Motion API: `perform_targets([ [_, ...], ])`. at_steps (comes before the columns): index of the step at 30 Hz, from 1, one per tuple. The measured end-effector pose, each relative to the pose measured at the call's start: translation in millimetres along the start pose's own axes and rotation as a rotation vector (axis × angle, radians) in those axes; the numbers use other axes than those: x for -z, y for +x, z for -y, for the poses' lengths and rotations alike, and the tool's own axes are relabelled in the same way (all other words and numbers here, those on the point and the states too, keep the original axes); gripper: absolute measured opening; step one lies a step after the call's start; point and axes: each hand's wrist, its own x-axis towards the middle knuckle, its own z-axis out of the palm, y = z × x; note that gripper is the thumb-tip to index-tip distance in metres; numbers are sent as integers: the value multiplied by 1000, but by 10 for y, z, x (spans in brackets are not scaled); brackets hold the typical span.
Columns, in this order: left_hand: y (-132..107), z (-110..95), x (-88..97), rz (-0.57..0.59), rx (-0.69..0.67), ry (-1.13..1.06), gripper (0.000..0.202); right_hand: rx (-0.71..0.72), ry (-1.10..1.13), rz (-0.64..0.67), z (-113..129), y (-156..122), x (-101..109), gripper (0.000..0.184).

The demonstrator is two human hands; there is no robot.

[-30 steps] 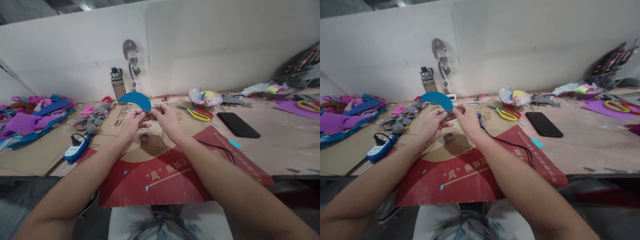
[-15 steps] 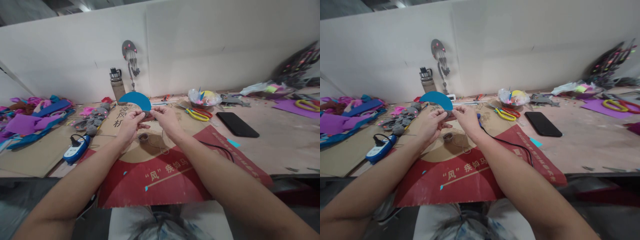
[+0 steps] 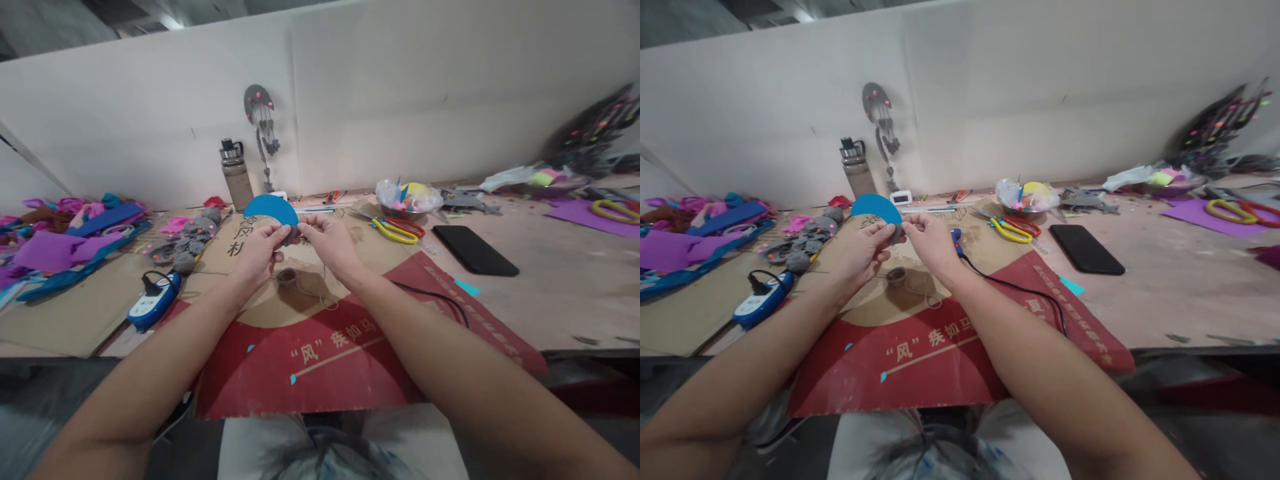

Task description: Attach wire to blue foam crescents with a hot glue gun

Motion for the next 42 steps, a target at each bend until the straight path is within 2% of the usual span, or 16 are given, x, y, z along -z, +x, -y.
perform_targets([
  [4,27,14,19,11,26,-100,13,-65,69,26,0,-1,5,12],
  [10,37,6,27,-11,-11,-159,10,-94,-14,-45,-41,10,30,16],
  [15,21,-17,9,5,-13,-154,10,-90,39,1,-4,2,35,20],
  [20,20,-24,18,9,-7,-166,12,-104,68,18,24,-5,31,18],
  [26,24,-11,69,60,-3,-106,15,-122,86,0,-17,20,19,19],
  [31,20,0,74,28,-7,-92,12,-115,143,25,-20,26,7,18],
  [36,18,2,87,16,-14,-67,13,-157,113,21,-13,9,-25,18],
  [42,-3,-4,89,24,-42,3,15,-126,84,-4,-41,24,-39,19],
])
